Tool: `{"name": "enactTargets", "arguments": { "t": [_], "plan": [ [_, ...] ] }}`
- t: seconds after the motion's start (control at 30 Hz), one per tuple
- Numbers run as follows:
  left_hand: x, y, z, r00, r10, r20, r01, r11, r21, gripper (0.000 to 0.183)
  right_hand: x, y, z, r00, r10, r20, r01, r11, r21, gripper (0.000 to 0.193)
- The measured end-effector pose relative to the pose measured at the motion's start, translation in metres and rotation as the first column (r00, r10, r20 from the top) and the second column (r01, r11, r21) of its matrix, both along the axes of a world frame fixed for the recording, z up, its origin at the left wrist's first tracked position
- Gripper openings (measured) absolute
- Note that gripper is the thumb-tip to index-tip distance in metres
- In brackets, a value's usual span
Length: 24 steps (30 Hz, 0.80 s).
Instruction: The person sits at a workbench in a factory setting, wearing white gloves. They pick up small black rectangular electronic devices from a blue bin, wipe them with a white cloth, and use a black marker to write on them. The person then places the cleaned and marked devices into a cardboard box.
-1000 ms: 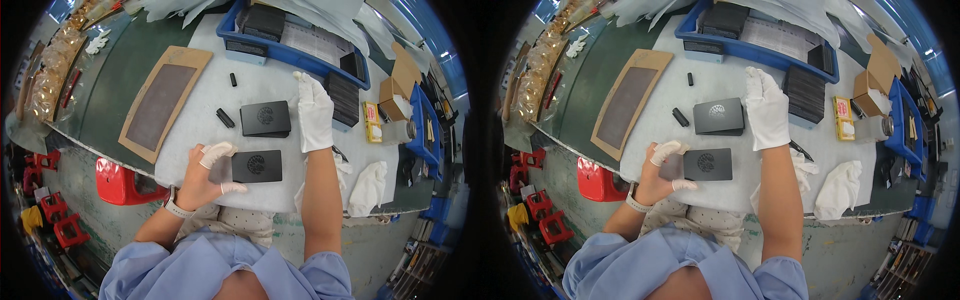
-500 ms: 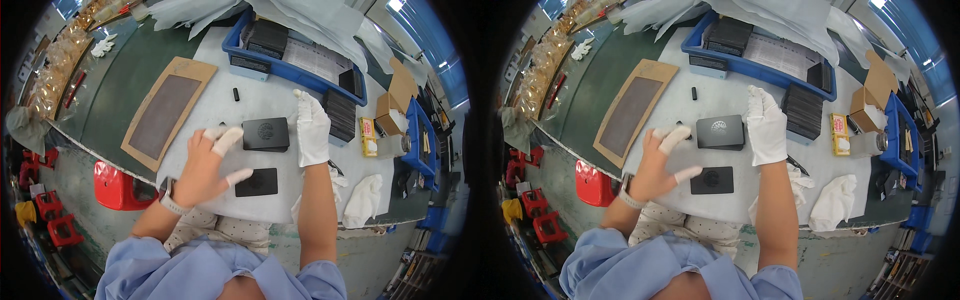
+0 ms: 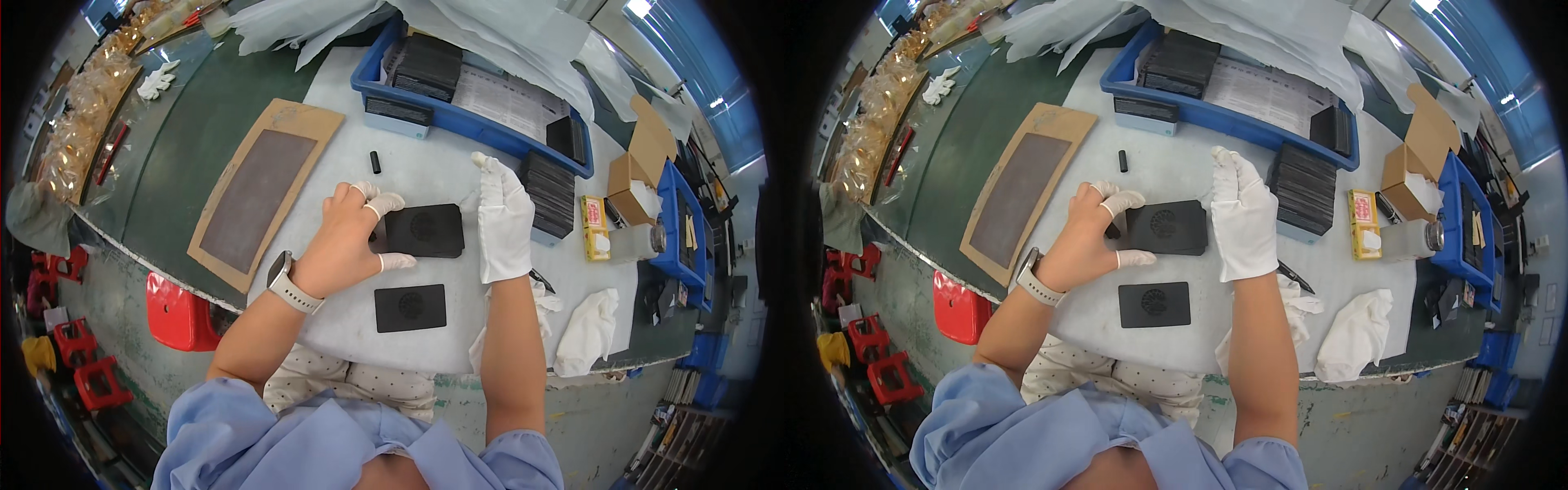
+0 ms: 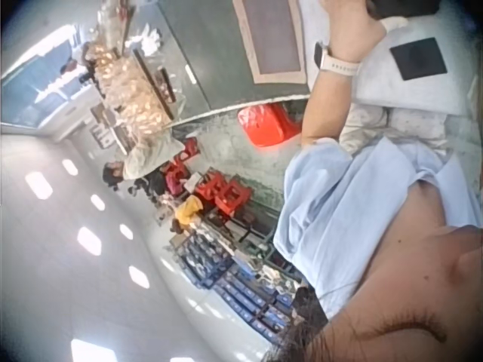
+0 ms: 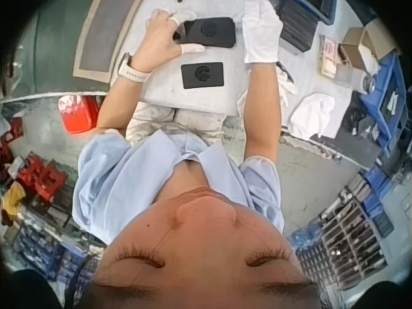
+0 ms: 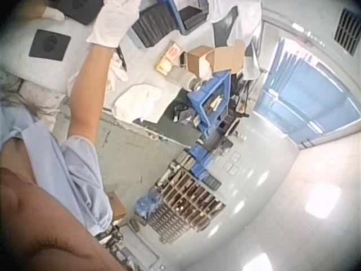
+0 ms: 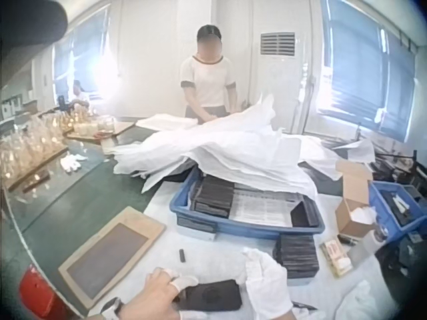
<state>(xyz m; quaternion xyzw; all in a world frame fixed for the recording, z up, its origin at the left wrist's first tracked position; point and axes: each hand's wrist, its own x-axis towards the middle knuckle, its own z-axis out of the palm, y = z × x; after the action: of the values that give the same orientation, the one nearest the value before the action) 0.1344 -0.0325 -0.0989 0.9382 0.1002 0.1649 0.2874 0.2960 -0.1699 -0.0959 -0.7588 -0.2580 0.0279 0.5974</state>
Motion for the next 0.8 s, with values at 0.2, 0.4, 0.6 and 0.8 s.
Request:
{"name": "enactTargets", "arguments": {
  "t": [0.2, 0.4, 0.6, 0.8],
  "plan": [
    [-0.001, 0.001, -0.002, 0.995, 0.006, 0.104, -0.007, 1.0, 0.005, 0.074, 0.006, -0.002, -0.003, 0.99, 0.0, -0.144, 0.001, 1.0, 0.008, 0.031],
    [0.0, 0.001, -0.003, 0.983, 0.01, 0.184, -0.009, 1.0, -0.006, 0.076, -0.005, -0.001, 0.019, 0.913, 0.083, -0.399, -0.051, 0.995, 0.09, 0.029],
    [0.0, 0.001, -0.004, 0.982, 0.008, 0.188, -0.005, 1.0, -0.015, 0.075, -0.006, -0.002, 0.026, 0.887, 0.167, -0.43, -0.135, 0.985, 0.105, 0.03],
    [0.0, 0.001, -0.008, 0.978, -0.005, 0.209, 0.01, 1.0, -0.023, 0.075, -0.006, -0.004, 0.026, 0.869, 0.186, -0.458, -0.143, 0.981, 0.128, 0.035]
  ]
}}
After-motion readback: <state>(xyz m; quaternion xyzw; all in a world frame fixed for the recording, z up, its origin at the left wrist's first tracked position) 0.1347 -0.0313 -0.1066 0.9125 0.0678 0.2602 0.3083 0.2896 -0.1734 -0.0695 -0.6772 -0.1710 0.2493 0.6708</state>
